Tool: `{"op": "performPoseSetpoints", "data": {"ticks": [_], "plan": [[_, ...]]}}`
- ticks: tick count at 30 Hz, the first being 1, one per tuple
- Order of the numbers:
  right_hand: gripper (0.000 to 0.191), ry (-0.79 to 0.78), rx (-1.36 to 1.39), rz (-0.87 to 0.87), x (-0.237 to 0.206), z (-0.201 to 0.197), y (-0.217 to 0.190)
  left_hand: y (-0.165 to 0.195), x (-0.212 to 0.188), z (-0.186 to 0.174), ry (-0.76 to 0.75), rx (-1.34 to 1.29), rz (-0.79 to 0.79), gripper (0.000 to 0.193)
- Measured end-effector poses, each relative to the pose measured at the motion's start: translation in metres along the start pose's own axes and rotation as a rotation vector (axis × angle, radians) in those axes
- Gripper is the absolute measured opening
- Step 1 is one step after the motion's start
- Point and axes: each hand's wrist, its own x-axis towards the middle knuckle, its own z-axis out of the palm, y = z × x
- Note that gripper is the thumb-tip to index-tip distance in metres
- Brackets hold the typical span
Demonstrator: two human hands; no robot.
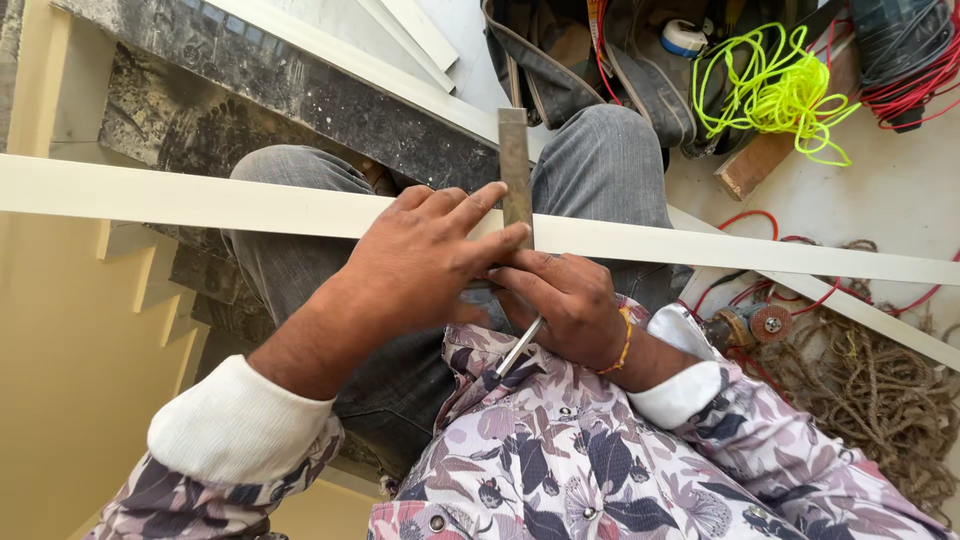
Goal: The person sits on a staircase and cuts long white strips with an angle grinder, holding each strip steady with one hand. Between cuts they measure the strips with a tape measure and a folding ruler, mark them with a pen, and reposition the strips on their lap.
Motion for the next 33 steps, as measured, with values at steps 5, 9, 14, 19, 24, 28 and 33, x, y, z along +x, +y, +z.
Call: {"op": "performPoseSetpoints", "data": {"ticks": [5,9,14,19,24,28,33], "plan": [[0.026,0.036,-0.009,0.003,-0.003,0.007,0.002,-0.001,0.003,0.003,0.029,-0.051,-0.006,0.077],[0.020,0.059,0.208,0.069,-0.028,-0.005,0.011,-0.007,0.003,0.005,-0.005,-0.135,-0.013,0.063],[0.032,0.242,0.665,0.446,-0.070,-0.024,0.045,-0.018,0.003,0.007,-0.008,-0.174,0.025,0.064],[0.044,0.391,0.886,0.748,-0.097,-0.034,0.064,-0.021,-0.001,0.009,0.033,-0.214,0.052,0.065],[0.039,0.229,0.565,0.563,-0.089,-0.024,0.051,-0.023,-0.003,0.009,0.056,-0.225,0.062,0.066],[0.028,0.218,0.561,0.536,-0.067,-0.020,0.043,-0.024,-0.003,0.008,0.055,-0.241,0.058,0.065],[0.027,0.133,0.383,0.449,-0.048,-0.026,0.035,-0.022,-0.004,0.007,0.058,-0.235,0.045,0.063]]}}
